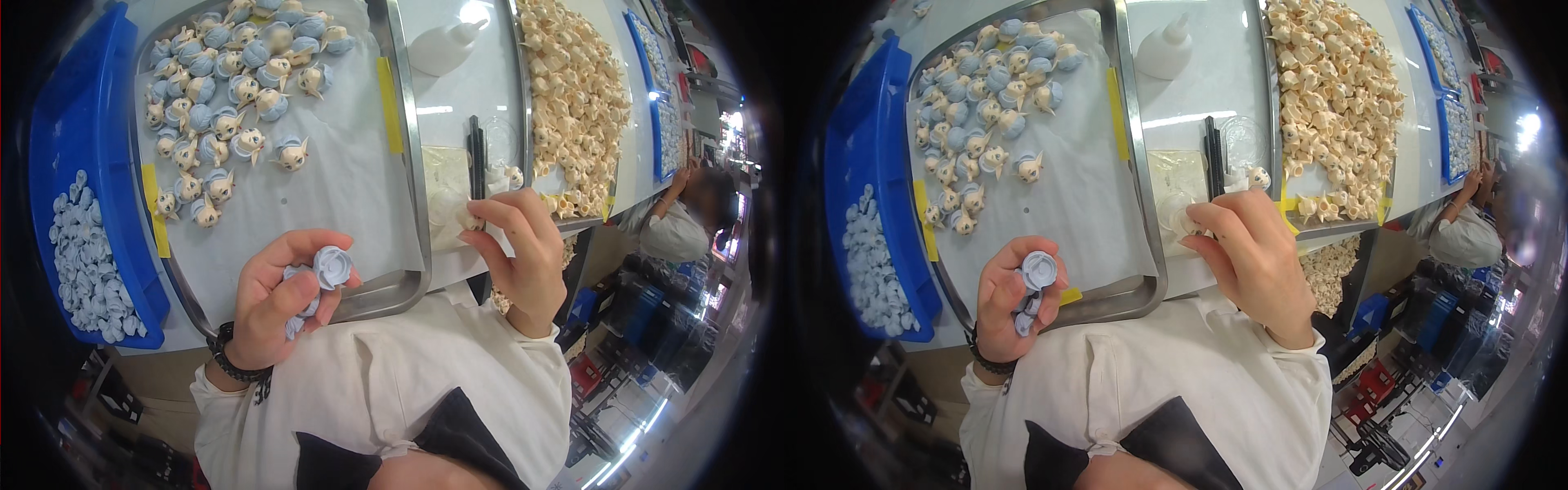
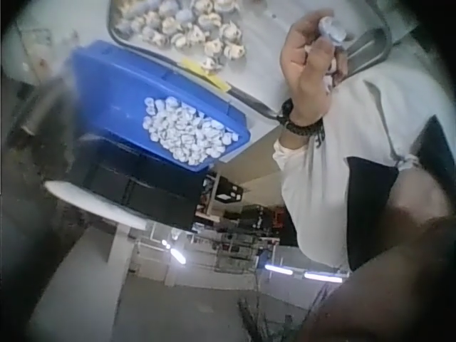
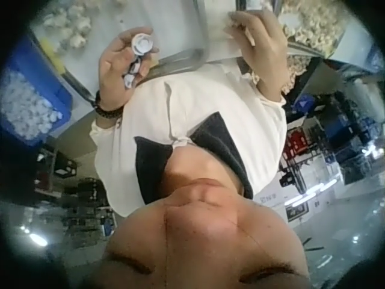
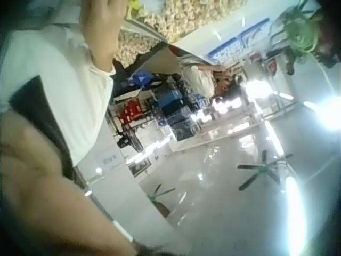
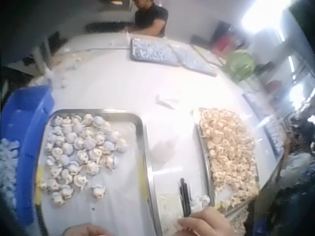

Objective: The person assembles small plastic toy figurines by attaching blue hair pieces to beige head bases, then applies a liquid from a bottle to the assembled heads.

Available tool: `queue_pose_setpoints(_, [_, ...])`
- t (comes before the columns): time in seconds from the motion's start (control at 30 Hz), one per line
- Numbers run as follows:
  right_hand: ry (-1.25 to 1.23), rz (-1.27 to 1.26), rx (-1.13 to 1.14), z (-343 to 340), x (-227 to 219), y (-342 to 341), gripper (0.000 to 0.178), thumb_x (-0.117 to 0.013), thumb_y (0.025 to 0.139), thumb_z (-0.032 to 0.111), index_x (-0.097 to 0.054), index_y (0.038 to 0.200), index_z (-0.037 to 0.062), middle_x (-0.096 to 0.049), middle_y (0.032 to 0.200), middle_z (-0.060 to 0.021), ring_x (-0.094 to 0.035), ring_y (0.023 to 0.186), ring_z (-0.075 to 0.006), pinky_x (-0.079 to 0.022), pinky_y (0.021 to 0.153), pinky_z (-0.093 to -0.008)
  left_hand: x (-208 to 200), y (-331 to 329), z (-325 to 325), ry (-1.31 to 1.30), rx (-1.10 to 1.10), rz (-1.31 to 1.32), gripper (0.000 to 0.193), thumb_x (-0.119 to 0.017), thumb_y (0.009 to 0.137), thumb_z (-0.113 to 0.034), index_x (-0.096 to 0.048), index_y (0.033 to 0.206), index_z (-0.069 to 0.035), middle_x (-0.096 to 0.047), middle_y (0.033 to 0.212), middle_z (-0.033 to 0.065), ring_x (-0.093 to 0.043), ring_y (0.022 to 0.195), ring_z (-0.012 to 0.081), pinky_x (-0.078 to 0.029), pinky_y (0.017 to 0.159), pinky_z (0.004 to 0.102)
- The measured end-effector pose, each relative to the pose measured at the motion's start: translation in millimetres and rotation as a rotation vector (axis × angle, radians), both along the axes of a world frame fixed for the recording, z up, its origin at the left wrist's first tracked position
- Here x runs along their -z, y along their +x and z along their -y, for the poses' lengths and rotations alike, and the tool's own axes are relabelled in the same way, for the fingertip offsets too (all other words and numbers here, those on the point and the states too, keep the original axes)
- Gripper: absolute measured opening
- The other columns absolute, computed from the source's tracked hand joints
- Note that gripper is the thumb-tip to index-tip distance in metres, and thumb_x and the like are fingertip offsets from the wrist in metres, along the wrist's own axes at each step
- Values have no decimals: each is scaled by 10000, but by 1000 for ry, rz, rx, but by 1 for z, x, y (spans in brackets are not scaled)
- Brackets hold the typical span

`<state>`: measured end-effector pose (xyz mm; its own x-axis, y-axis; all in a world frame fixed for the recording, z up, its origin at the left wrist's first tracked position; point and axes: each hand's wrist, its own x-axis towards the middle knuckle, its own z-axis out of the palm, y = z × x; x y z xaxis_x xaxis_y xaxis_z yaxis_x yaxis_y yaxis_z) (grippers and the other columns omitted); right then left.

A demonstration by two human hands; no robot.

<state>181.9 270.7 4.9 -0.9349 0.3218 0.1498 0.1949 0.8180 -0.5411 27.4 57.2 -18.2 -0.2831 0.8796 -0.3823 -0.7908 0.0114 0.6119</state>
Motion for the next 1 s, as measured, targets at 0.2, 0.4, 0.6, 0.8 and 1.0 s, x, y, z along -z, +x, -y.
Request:
queue_pose_setpoints(0.2, [-44, -101, 32, 3, 12, 5, 296, -740, 641, 25, -583, 890, -6, -553, 780, -105, -518, 652, -241, -414, 552, -317, 0, 2, -1, -6, -17, 0, 412, -541, 857, -216, -467, 1181, 26, -616, 952, 145, -483, 593, 61, -360, 475, 181])
queue_pose_setpoints(0.4, [-65, -186, 50, 1, 23, 10, 290, -758, 640, 48, -570, 853, -11, -559, 776, -113, -515, 634, -234, -406, 528, -313, -6, 1, -2, -39, 23, 3, 417, -553, 786, -75, -465, 1182, 25, -623, 1000, 184, -483, 587, 47, -386, 500, 174])
queue_pose_setpoints(0.6, [-52, -235, 53, 1, 29, 12, 314, -772, 623, 54, -568, 855, -3, -569, 758, -110, -518, 627, -229, -399, 520, -295, -5, 2, -4, -33, 50, 31, 389, -577, 755, -56, -489, 1125, 24, -623, 1009, 183, -483, 594, 40, -408, 542, 170])
queue_pose_setpoints(0.8, [-72, -268, 70, 1, 29, 13, 316, -774, 619, 50, -569, 854, 0, -576, 760, -109, -523, 631, -229, -403, 526, -299, -7, 3, -4, -85, 47, 52, 373, -596, 745, -64, -507, 1099, 12, -625, 981, 128, -485, 605, 40, -390, 526, 169])
queue_pose_setpoints(1.0, [-71, -258, 69, 0, 30, 13, 316, -774, 619, 45, -572, 858, 2, -577, 760, -108, -526, 631, -228, -406, 528, -301, -9, 1, -6, -82, 105, 79, 409, -611, 738, -72, -504, 1124, 16, -607, 944, 74, -487, 615, 36, -378, 513, 169])
